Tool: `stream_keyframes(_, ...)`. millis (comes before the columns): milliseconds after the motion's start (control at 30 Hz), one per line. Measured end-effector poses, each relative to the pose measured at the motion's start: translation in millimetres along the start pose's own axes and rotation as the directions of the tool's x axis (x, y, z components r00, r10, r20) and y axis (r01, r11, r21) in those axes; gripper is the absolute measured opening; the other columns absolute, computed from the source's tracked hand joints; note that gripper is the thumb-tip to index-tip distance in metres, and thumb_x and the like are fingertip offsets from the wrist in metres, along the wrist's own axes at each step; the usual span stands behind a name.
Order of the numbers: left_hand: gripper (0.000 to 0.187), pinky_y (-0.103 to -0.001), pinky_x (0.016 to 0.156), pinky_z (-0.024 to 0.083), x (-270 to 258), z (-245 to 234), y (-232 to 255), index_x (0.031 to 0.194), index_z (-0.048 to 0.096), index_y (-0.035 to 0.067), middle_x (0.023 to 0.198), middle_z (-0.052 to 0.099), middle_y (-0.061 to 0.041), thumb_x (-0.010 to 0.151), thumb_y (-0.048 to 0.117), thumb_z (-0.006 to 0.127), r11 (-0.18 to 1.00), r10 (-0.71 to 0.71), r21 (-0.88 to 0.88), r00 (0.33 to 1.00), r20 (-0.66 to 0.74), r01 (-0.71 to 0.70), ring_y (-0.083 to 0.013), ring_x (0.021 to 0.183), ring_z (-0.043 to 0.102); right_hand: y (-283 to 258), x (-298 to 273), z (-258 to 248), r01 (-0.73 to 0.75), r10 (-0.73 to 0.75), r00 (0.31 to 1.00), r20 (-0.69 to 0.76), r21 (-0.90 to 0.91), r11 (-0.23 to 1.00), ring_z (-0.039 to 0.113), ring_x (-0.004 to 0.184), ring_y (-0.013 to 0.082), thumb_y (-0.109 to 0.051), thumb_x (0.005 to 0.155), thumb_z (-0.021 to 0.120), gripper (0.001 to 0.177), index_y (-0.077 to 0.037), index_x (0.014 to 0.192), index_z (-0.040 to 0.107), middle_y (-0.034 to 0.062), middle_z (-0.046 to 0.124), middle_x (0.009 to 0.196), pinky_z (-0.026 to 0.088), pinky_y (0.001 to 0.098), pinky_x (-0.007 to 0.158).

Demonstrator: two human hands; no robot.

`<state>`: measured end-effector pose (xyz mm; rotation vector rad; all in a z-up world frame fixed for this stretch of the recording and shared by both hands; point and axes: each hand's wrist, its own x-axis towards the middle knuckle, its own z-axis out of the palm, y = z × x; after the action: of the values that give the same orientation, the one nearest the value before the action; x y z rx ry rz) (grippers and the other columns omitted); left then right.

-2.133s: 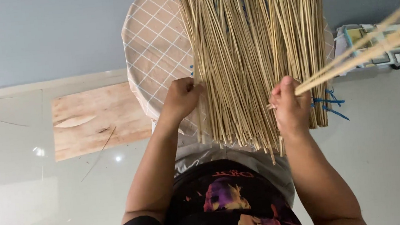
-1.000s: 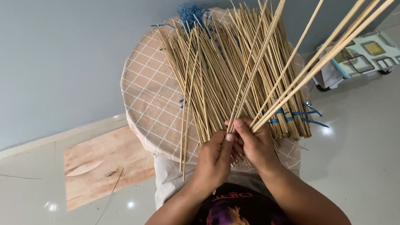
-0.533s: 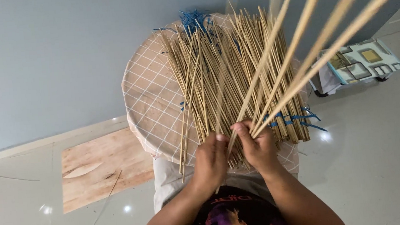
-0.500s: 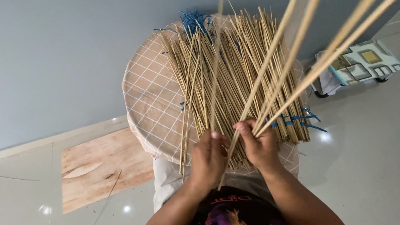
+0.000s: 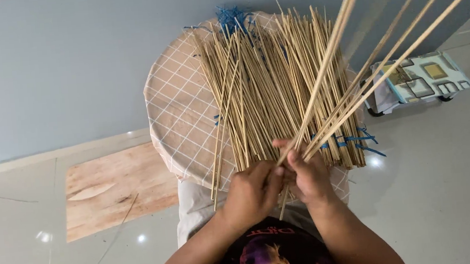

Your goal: Gathering thin bamboo sticks into small groups and securing them with blue plastic ties.

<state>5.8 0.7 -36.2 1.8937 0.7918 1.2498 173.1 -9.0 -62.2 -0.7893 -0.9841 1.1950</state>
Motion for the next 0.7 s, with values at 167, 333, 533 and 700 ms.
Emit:
stream_keyframes(167, 0.014, -0.039, 0.061, 0.058, 4, -4, -8, 0.094, 0.072, 0.006, 0.081, 0.071, -0.013, 0.093, 0.02, 0.071, 0.918, 0.24, 0.327, 0.971, -0.014, -0.223, -0.0341, 0.074, 0.074, -7, 7, -2, 0.095, -0.119, 0.982, -0.145, -0.164, 0.982, 0.065, 0.083, 0.0212, -0.049, 0.102, 0.059, 0.047, -0.01, 0.076, 0.056, 0.0119, 0.066, 0.103, 0.057, 0.0339, 0.061)
stream_keyframes(333, 0.028, -0.042, 0.056, 0.056, 12, -56, -30, 0.105, 0.07, 0.0, 0.086, 0.072, -0.018, 0.094, 0.025, 0.069, 0.818, -0.041, 0.566, 0.991, -0.131, 0.108, -0.0343, 0.068, 0.07, -77, 18, -24, 0.204, -0.207, 0.971, -0.117, -0.036, 0.978, 0.046, 0.051, 0.0056, -0.054, 0.101, 0.064, 0.033, -0.023, 0.09, 0.06, -0.0061, 0.052, 0.072, 0.042, 0.0214, 0.044)
stream_keyframes(533, 0.04, -0.047, 0.063, 0.059, 15, -58, -74, 0.095, 0.07, 0.0, 0.085, 0.071, -0.018, 0.09, 0.04, 0.072, 0.564, -0.375, 0.764, 0.922, -0.1, 0.313, -0.0387, 0.072, 0.073, -24, 43, -51, 0.307, -0.388, 0.895, -0.221, -0.328, 0.894, 0.041, 0.047, 0.0028, -0.032, 0.107, 0.063, 0.018, -0.022, 0.094, 0.057, -0.0081, 0.049, 0.064, 0.034, 0.0198, 0.042)
stream_keyframes(700, 0.019, -0.047, 0.061, 0.059, 14, -40, -109, 0.089, 0.07, 0.003, 0.08, 0.069, -0.014, 0.088, 0.022, 0.067, 0.579, -0.383, 0.767, 0.923, -0.043, 0.276, -0.0378, 0.074, 0.075, 8, 51, -51, 0.232, -0.364, 0.884, -0.294, -0.399, 0.887, 0.036, 0.044, 0.0071, -0.021, 0.113, 0.052, 0.024, -0.013, 0.091, 0.048, -0.0029, 0.032, 0.057, 0.031, 0.022, 0.047)
